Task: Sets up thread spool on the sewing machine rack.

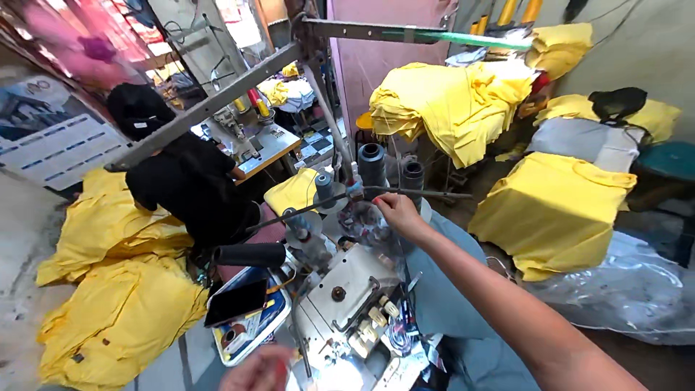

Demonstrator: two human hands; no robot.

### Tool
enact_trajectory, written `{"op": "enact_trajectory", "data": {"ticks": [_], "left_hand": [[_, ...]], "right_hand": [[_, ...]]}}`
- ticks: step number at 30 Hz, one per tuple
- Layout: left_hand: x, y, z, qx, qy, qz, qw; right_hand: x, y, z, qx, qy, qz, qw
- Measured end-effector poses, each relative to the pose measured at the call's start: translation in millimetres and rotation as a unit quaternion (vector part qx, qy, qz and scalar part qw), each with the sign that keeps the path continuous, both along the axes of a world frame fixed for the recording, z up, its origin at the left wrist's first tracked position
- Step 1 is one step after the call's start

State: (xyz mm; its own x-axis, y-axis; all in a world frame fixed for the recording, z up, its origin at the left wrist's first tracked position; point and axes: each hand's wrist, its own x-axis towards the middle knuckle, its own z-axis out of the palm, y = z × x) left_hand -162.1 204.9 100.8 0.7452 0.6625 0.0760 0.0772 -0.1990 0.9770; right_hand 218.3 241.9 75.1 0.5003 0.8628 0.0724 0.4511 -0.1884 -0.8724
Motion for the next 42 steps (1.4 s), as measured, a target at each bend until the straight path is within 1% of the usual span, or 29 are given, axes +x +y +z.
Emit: {"op": "enact_trajectory", "data": {"ticks": [1,2,3,5,6,8,10,13,15,17,19,20,21,23,24,25,26,27,28,31,32,33,35,36,37,38,39,41,42], "left_hand": [[2,18,2,0.053,0.025,0.085,0.995],[14,34,3,0.125,0.057,0.131,0.982],[33,46,4,0.202,0.080,0.148,0.965],[82,71,5,0.351,0.080,0.110,0.926],[107,83,6,0.405,0.062,0.066,0.910],[154,107,10,0.471,0.039,-0.028,0.881],[193,126,15,0.490,0.067,-0.104,0.863],[227,147,26,0.443,0.149,-0.207,0.859],[234,160,26,0.414,0.156,-0.209,0.872],[232,175,20,0.409,0.151,-0.186,0.881],[229,187,13,0.419,0.141,-0.162,0.882],[227,189,12,0.417,0.135,-0.152,0.886],[226,189,13,0.409,0.136,-0.143,0.891],[226,192,14,0.406,0.136,-0.136,0.893],[227,195,14,0.409,0.135,-0.137,0.892],[229,199,14,0.407,0.137,-0.143,0.892],[231,203,13,0.415,0.128,-0.147,0.889],[234,206,12,0.432,0.104,-0.148,0.884],[239,208,13,0.450,0.073,-0.150,0.877],[251,206,23,0.464,0.030,-0.150,0.873],[254,204,28,0.469,0.022,-0.150,0.870],[257,203,31,0.488,0.010,-0.148,0.860],[265,207,33,0.547,-0.031,-0.143,0.824],[268,208,33,0.573,-0.044,-0.147,0.805],[269,207,35,0.590,-0.050,-0.158,0.790],[269,205,36,0.599,-0.053,-0.175,0.779],[270,204,37,0.605,-0.056,-0.192,0.771],[270,201,39,0.617,-0.064,-0.207,0.756],[272,202,41,0.627,-0.066,-0.209,0.748]], "right_hand": [[-2,-1,-2,0.005,-0.010,0.002,1.000],[-4,-1,-2,0.006,-0.016,0.009,1.000],[-6,-1,-1,0.003,-0.018,0.016,1.000],[-11,-3,4,-0.015,-0.026,0.033,0.999],[-14,-5,7,-0.021,-0.030,0.041,0.998],[-19,-9,8,-0.008,-0.045,0.045,0.998],[-22,-12,11,0.018,-0.062,0.044,0.997],[-22,-17,16,0.066,-0.087,0.037,0.993],[-19,-18,18,0.096,-0.080,0.039,0.991],[-17,-18,18,0.123,-0.069,0.046,0.989],[-17,-16,18,0.155,-0.106,0.038,0.981],[-19,-14,16,0.194,-0.169,0.008,0.966],[-18,-7,12,0.261,-0.255,-0.043,0.930],[-4,13,16,0.369,-0.391,-0.134,0.833],[6,24,25,0.399,-0.423,-0.165,0.796],[16,36,36,0.413,-0.442,-0.197,0.772],[25,48,47,0.407,-0.443,-0.223,0.767],[32,57,57,0.393,-0.429,-0.243,0.776],[35,64,66,0.373,-0.402,-0.253,0.797],[29,63,79,0.310,-0.234,-0.212,0.897],[26,60,73,0.311,-0.185,-0.187,0.913],[22,58,64,0.315,-0.168,-0.170,0.919],[12,53,42,0.317,-0.141,-0.158,0.924],[7,49,33,0.306,-0.103,-0.150,0.935],[2,42,28,0.279,-0.033,-0.131,0.951],[-2,36,27,0.243,0.064,-0.103,0.962],[-3,31,28,0.210,0.172,-0.070,0.960],[-1,22,30,0.178,0.373,-0.009,0.910],[0,18,29,0.167,0.435,0.014,0.885]]}}
